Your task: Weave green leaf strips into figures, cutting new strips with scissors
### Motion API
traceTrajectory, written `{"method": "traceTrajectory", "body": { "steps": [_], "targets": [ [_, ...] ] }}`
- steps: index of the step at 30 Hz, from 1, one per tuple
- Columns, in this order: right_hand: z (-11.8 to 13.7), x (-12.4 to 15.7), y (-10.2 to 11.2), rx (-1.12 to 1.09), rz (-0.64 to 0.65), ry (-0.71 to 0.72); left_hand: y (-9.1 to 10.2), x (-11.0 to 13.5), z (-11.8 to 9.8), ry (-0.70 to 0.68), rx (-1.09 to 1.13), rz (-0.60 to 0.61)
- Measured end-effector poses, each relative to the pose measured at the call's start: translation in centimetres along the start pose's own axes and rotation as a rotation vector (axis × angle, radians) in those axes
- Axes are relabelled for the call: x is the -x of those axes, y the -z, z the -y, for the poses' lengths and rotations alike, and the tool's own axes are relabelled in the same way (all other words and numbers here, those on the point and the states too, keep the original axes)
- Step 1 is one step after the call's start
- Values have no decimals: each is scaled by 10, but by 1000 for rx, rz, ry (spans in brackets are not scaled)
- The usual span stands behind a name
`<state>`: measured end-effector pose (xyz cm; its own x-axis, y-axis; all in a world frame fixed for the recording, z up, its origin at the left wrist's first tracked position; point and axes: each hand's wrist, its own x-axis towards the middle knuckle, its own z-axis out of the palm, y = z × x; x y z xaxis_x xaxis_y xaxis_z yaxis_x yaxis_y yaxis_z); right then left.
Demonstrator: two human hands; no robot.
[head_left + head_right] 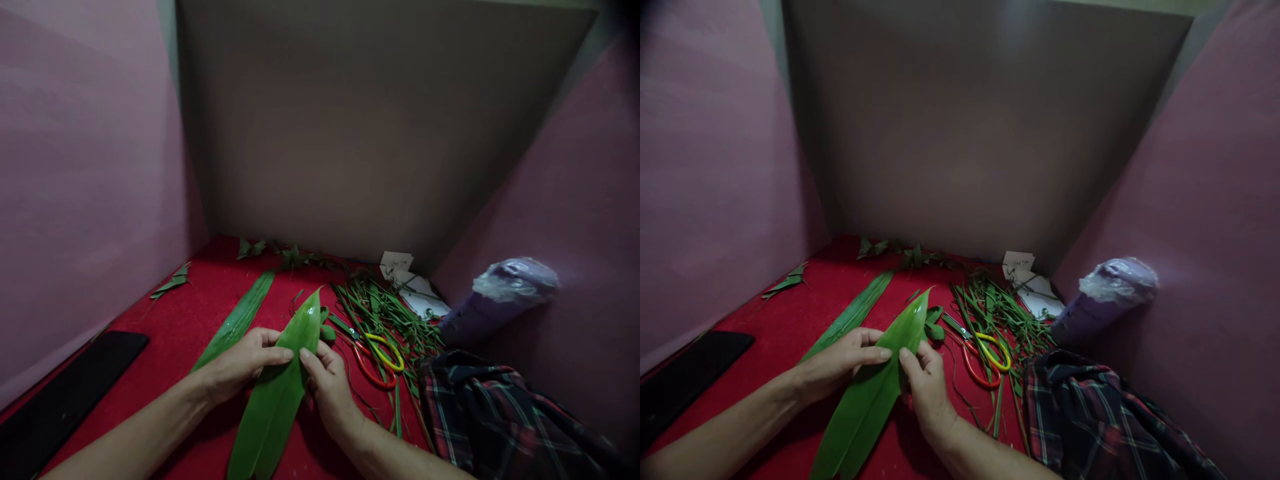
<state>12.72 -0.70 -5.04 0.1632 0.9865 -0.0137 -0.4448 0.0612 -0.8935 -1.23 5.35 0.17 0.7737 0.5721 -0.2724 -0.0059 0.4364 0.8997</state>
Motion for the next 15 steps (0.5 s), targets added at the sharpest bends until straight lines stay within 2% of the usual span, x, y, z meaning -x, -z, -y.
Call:
{"method": "traceTrajectory", "body": {
  "steps": [7, 15],
  "targets": [
    [0, 5, -2, 7, 65, -18, 2, -3, 2, 27, 95, 83],
    [3, 8, -2, 20, 116, -4, 0, 2, -4, 28, 89, 73]
  ]
}}
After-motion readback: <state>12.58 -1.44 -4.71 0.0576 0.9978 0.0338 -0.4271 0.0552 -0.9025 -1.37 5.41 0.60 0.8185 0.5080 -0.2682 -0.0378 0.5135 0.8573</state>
